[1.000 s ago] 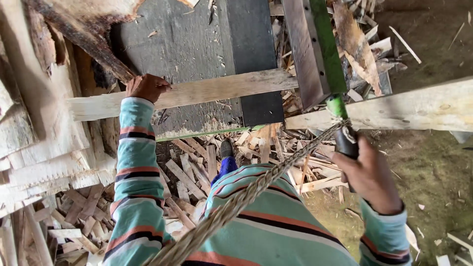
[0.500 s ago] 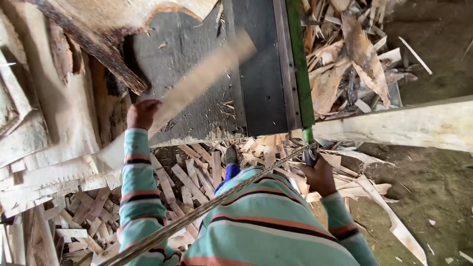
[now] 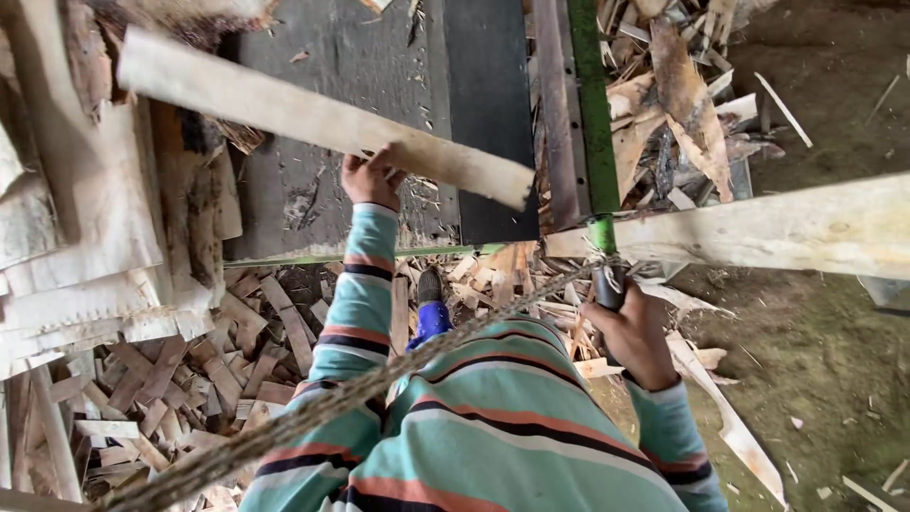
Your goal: Using a large manual guillotine-style machine to cut and trim wood veneer sheets.
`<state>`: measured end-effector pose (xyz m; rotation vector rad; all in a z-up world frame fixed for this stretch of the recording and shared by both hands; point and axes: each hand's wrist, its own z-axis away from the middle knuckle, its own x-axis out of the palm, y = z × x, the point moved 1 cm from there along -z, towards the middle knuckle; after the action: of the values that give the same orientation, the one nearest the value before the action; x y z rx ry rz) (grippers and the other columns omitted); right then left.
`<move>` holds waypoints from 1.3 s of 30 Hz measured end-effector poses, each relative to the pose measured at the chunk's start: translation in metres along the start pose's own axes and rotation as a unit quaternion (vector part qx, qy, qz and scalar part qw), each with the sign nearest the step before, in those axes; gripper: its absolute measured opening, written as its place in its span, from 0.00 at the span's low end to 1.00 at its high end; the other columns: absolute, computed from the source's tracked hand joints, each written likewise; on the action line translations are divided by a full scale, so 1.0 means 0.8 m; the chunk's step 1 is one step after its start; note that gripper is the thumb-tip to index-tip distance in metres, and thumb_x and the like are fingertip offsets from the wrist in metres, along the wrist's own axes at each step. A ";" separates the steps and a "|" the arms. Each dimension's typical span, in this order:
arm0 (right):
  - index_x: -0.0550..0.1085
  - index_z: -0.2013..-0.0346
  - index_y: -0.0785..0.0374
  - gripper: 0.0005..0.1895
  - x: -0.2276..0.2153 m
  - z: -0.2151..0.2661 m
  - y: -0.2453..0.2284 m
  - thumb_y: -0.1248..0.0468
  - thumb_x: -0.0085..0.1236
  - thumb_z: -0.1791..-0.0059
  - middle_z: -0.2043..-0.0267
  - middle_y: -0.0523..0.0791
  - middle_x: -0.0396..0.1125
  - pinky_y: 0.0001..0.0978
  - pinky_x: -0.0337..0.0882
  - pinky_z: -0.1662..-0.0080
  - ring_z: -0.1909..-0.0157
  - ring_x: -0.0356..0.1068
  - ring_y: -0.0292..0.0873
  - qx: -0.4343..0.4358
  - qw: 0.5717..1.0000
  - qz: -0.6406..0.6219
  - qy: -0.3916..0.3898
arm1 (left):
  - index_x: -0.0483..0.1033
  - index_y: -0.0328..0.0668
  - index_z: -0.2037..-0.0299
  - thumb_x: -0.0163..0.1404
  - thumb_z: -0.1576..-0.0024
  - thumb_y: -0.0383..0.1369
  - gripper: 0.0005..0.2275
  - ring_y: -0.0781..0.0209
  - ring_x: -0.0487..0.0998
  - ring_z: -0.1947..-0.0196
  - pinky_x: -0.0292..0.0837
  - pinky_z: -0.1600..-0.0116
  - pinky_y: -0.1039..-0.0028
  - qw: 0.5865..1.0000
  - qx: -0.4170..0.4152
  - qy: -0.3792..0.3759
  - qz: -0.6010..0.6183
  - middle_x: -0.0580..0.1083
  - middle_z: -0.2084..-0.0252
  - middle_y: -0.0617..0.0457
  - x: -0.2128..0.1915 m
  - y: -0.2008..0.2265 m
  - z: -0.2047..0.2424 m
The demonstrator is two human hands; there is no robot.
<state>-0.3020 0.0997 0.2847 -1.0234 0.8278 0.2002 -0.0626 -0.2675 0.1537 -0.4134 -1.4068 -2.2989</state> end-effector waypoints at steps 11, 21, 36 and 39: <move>0.65 0.46 0.75 0.27 0.023 0.001 0.045 0.60 0.60 0.52 0.70 0.51 0.71 0.34 0.73 0.75 0.76 0.72 0.42 -0.142 0.989 -0.024 0.030 | 0.65 0.41 0.44 0.57 0.53 0.15 0.26 0.43 0.80 0.54 0.84 0.53 0.49 0.978 -0.002 0.167 0.123 0.74 0.50 0.43 0.001 -0.172 0.008; 0.69 0.53 0.69 0.19 0.015 -0.009 0.019 0.59 0.61 0.51 0.74 0.48 0.62 0.39 0.66 0.73 0.76 0.62 0.39 0.042 0.991 -0.123 -0.029 | 0.67 0.36 0.45 0.58 0.52 0.15 0.24 0.43 0.80 0.54 0.83 0.50 0.48 0.984 -0.004 0.164 0.075 0.75 0.51 0.43 0.012 -0.190 -0.015; 0.75 0.70 0.67 0.14 0.065 -0.020 0.084 0.57 0.65 0.55 0.80 0.45 0.68 0.37 0.66 0.74 0.80 0.67 0.40 0.000 0.992 -0.125 -0.036 | 0.68 0.36 0.51 0.59 0.45 0.21 0.15 0.52 0.78 0.70 0.74 0.71 0.63 0.987 0.047 0.125 0.084 0.77 0.62 0.46 -0.042 -0.159 0.036; 0.76 0.73 0.70 0.16 0.042 -0.022 0.060 0.57 0.65 0.54 0.82 0.47 0.68 0.39 0.65 0.76 0.82 0.66 0.43 0.105 0.982 -0.123 -0.095 | 0.65 0.38 0.50 0.59 0.49 0.21 0.19 0.48 0.80 0.69 0.74 0.73 0.56 0.990 0.072 0.115 0.045 0.77 0.61 0.45 -0.051 -0.139 0.116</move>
<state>-0.3129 0.1034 0.2246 -0.8828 0.5305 -0.0015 -0.0785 -0.1316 0.0908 -0.1577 -1.3971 -2.0803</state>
